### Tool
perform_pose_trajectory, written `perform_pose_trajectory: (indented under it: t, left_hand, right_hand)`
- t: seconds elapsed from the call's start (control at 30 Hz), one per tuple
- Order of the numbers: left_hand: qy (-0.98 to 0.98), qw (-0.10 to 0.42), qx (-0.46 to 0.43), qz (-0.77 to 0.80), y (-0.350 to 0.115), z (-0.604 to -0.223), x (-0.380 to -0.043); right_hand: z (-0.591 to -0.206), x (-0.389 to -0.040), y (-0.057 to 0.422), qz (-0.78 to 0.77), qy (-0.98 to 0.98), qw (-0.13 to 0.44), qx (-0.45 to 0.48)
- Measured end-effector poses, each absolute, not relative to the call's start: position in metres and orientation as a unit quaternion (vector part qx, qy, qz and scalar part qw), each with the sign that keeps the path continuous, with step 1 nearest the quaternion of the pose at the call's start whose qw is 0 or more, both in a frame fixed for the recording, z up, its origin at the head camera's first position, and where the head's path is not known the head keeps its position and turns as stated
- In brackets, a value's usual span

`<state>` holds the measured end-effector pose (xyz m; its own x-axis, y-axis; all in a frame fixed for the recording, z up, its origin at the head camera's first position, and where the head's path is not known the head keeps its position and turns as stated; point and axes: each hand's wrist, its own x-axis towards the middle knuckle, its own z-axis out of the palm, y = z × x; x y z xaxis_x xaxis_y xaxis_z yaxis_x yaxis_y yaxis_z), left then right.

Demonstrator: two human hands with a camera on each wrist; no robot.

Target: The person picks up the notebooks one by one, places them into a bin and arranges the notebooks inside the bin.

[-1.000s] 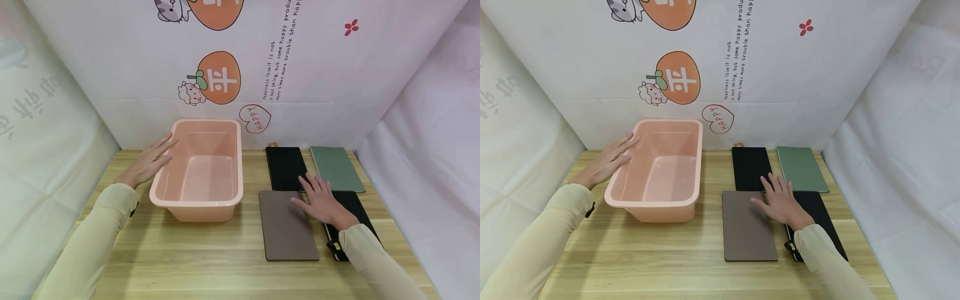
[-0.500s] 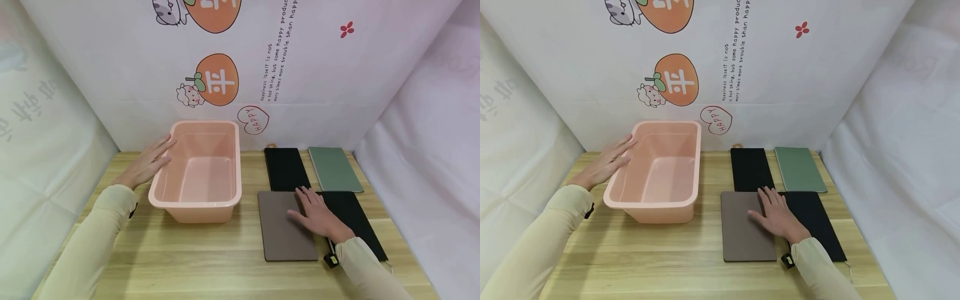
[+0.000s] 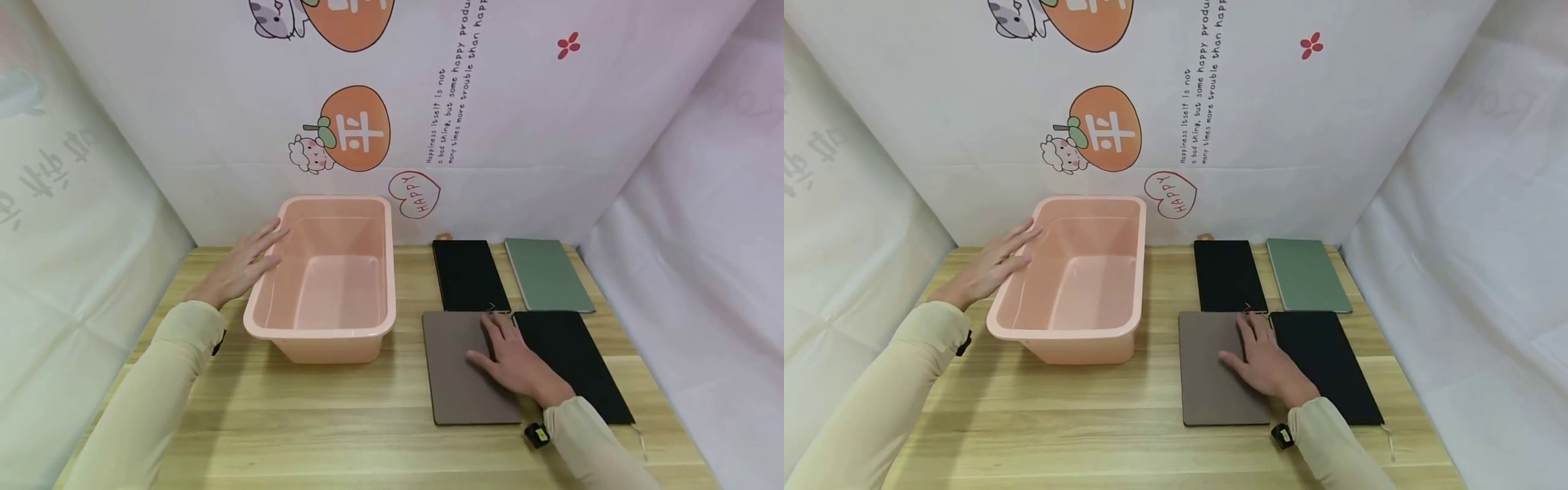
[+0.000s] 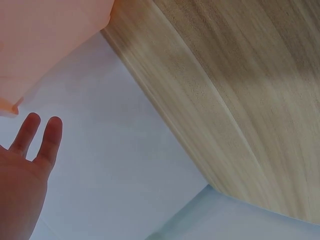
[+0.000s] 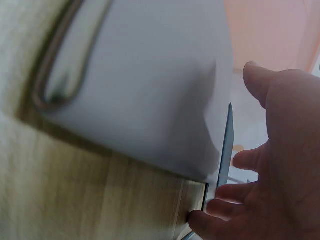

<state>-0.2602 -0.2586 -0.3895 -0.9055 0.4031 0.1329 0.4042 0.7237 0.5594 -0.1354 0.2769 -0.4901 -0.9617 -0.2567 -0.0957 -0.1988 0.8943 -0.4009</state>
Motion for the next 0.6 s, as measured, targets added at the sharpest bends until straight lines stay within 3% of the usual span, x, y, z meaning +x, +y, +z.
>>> perform_pose_trajectory:
  t: [0.3,0.6]
  left_hand:
    - [-0.928,0.005,-0.222,-0.301,-0.261,-0.392,-0.263]
    - [-0.926,0.004,-0.227,-0.302,-0.262,-0.392,-0.264]
  right_hand:
    - [-0.488,-0.132,0.272,-0.180,0.973,0.102,-0.101]
    - [-0.486,-0.129,0.264,-0.165,0.977,0.087,-0.106]
